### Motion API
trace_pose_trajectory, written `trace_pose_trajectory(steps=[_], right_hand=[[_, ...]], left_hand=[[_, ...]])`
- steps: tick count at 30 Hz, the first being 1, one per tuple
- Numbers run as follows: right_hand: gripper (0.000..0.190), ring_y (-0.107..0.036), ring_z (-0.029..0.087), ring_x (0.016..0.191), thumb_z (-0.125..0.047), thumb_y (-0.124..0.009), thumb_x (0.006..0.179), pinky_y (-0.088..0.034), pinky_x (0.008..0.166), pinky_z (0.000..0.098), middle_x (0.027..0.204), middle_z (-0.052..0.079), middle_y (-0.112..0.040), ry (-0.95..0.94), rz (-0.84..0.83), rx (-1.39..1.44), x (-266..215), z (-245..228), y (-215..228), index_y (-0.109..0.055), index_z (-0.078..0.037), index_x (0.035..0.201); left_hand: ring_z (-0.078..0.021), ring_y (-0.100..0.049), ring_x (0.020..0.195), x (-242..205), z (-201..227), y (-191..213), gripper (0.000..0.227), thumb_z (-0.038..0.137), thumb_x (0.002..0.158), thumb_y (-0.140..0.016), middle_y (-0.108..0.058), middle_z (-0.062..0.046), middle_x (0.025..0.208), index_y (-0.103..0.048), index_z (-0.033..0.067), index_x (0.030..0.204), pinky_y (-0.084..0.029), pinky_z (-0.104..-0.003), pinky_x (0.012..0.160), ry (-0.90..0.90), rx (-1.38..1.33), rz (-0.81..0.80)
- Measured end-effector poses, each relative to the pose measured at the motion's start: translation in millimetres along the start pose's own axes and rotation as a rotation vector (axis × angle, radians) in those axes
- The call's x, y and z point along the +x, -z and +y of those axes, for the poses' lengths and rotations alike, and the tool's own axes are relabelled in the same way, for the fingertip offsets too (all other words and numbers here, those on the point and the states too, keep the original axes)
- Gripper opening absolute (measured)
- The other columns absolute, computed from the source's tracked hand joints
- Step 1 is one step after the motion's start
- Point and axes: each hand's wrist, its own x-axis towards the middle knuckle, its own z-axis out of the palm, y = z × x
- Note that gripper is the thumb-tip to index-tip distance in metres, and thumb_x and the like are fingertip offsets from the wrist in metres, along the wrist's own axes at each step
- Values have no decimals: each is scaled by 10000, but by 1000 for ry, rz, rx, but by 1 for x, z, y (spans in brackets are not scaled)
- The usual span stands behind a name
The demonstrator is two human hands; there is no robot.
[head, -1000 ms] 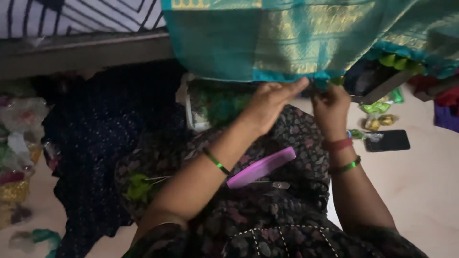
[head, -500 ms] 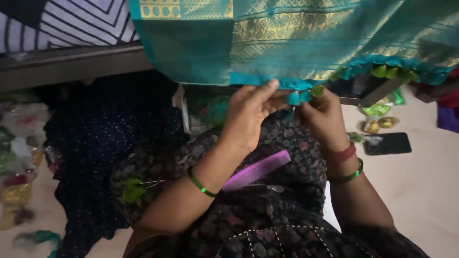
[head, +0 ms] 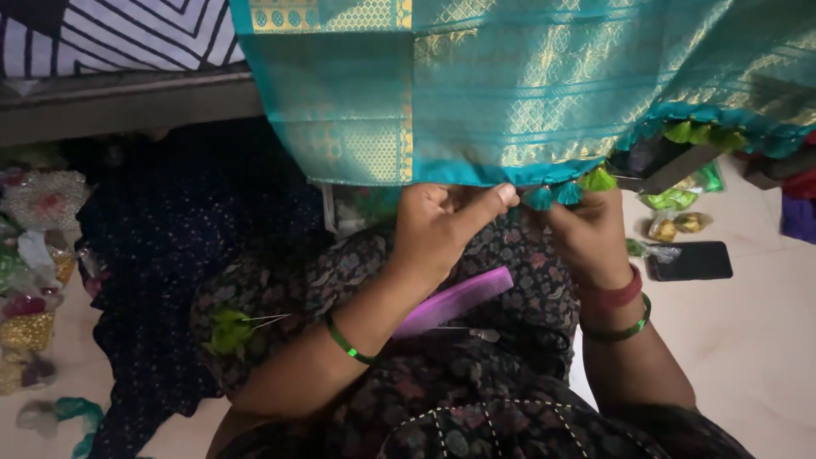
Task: Tying decorative tassels and knots onto the fringe of a sari.
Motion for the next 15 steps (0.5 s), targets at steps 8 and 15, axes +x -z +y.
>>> trace_pose_trajectory(steps=[8,15], right_hand=[[92,-657,134,755,22,-619,981,-513,635,252,925,65,-708,70,-17,22,1,-1,-5,-679,4,1048],[151,-675,184,826,24,-651,973,-560,706,302,973,94,-694,142,45,23,2,3,-11,-644,23,1124]], left_hand=[[-121,-726,895,2,4,0,103,76,966,-729,-771,-82,972,-740,-20,1001,-587,-280,842,-26,-1,-69],[-125,-687,843,9,-2,-6,102,85,946,-696,-725,-43,927,-683,7,1010,-572,-296,777,1,-115,-63]])
